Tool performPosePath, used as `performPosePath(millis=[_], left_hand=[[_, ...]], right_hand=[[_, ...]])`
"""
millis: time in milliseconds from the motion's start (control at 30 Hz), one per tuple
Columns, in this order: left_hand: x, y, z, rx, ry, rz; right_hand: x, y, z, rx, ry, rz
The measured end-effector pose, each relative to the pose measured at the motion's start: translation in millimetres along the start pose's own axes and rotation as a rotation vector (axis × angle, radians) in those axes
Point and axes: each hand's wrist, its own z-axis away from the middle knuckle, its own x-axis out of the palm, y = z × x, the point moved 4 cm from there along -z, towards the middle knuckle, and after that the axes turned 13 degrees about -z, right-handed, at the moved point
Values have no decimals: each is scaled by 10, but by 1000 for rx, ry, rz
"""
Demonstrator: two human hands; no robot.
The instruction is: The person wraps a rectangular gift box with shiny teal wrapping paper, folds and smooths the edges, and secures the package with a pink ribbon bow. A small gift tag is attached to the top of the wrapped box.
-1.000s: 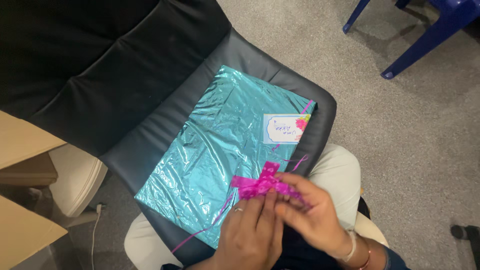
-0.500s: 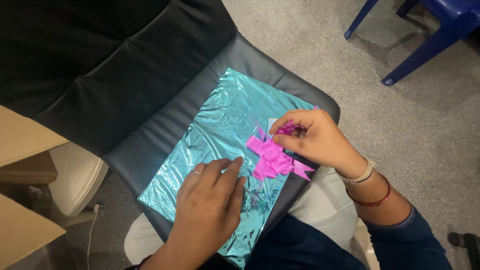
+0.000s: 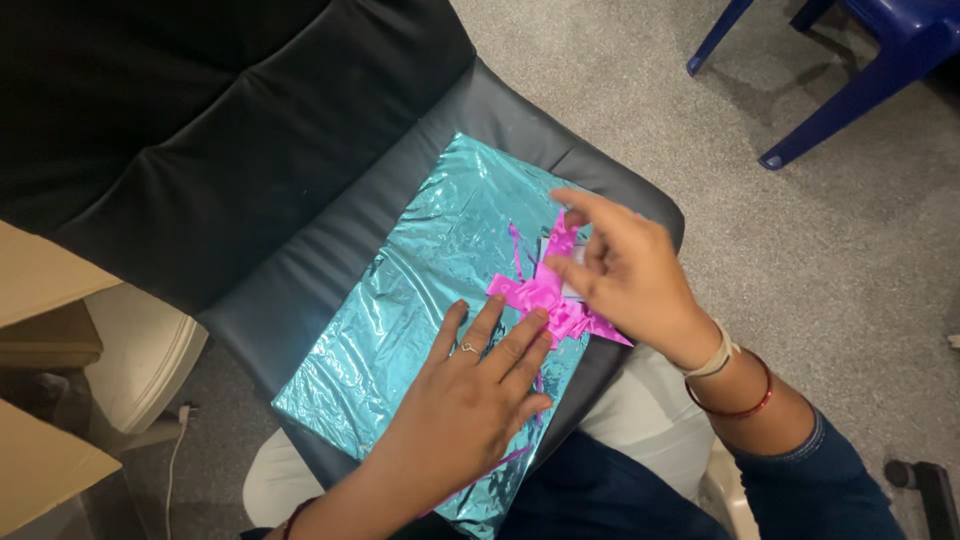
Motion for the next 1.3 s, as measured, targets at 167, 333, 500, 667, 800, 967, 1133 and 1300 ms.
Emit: performPosePath(millis=[167, 333, 500, 667, 800, 967, 1133, 1300], left_hand=[[59, 9, 29, -19, -1, 10], [74, 17, 36, -25, 21, 2], [72, 4, 65, -55, 24, 53], [77, -1, 83, -67, 21, 50], [68, -25, 110, -97, 46, 73], [53, 7, 106, -55, 92, -6], [107, 17, 69, -78, 42, -50], [118, 10, 93, -75, 42, -13]], right_hand=[[-134, -196, 251, -265, 213, 118], [-41, -253, 504, -452, -88, 245], [71, -133, 596, -449, -186, 307], [121, -73, 656, -502, -197, 405], [132, -50, 737, -550, -142, 455], [244, -47, 877, -592, -80, 556], [297, -23, 939, -570, -6, 561], [330, -14, 954, -563, 67, 536]])
